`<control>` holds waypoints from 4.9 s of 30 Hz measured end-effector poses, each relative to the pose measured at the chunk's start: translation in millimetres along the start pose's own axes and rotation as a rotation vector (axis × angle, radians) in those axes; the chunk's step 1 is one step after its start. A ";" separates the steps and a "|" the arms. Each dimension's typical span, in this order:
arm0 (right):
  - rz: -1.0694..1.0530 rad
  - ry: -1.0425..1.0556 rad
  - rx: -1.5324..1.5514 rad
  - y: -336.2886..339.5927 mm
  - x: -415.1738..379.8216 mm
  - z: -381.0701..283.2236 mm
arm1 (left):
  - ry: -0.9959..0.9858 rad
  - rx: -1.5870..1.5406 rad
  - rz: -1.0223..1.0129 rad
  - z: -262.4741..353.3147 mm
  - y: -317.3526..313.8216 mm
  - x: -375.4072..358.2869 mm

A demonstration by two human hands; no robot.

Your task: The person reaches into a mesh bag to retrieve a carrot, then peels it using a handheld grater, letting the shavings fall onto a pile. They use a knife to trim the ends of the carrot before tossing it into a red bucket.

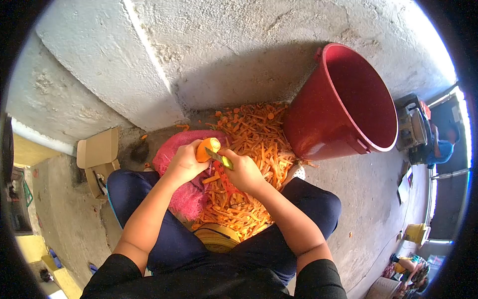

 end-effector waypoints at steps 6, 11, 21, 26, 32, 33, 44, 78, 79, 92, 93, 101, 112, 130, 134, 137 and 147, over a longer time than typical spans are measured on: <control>0.039 -0.071 0.046 -2.9 0.5 0.8 | -0.038 0.004 0.029 -0.3 -2.7 0.3; 0.042 -0.044 0.044 -5.9 1.5 4.6 | -0.044 0.024 0.070 -4.5 -5.8 -0.3; 0.066 -0.053 0.057 -7.4 0.9 2.9 | -0.033 0.135 0.070 -7.9 -9.4 -1.1; 0.039 -0.090 0.037 -5.1 2.8 1.0 | -0.116 0.148 0.116 -12.0 -11.9 -2.4; 0.007 -0.149 -0.007 -3.4 4.3 3.5 | -0.091 0.182 0.094 -0.3 -8.6 1.1; -0.004 -0.166 -0.017 -2.6 4.5 3.4 | -0.101 0.156 0.077 1.1 -8.2 1.4; -0.007 -0.301 -0.036 -7.5 9.3 14.7 | -0.070 0.188 -0.031 -2.5 -12.4 0.0; -0.506 -0.206 -0.696 -43.6 -3.8 66.2 | 0.108 0.652 -0.617 -51.0 -45.6 -31.3; -0.535 -0.204 -0.722 -42.9 -6.9 65.6 | 0.087 0.662 -0.721 -48.1 -48.6 -29.4; -0.368 -0.192 -0.664 -32.8 -16.4 52.7 | -1.235 0.319 0.604 226.1 -3.0 149.6; -0.390 -0.204 -0.661 -21.7 -18.0 43.3 | -1.233 0.276 0.673 233.7 9.1 140.3; -0.184 -0.047 -0.647 33.2 -23.0 22.1 | 0.098 0.565 -0.037 -2.2 41.6 35.3; -0.155 -0.117 -0.533 44.4 8.0 54.2 | 1.010 0.595 -0.494 -214.3 -12.0 -184.6; -0.256 -0.216 -0.385 43.9 73.6 55.4 | 1.058 0.028 0.913 -381.4 -124.8 -173.0; -0.250 -0.233 -0.381 40.8 76.4 63.1 | 1.241 -1.141 1.166 -360.2 -168.5 -149.7; -0.263 -0.257 -0.371 40.8 79.1 64.1 | 1.368 -0.788 0.693 -361.6 -166.6 -121.1; -0.335 -0.327 -0.414 36.6 86.3 67.5 | 1.006 0.198 -0.181 -394.8 -109.5 -79.1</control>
Point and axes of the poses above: each hand's wrist, its own x-axis towards the middle knuckle, its own y-axis out of the back of the hand, z = x × y, the point moved 2 cm from there along x, towards the middle knuckle, and after that the axes turned 14 degrees about -y, right-handed, at the moved point
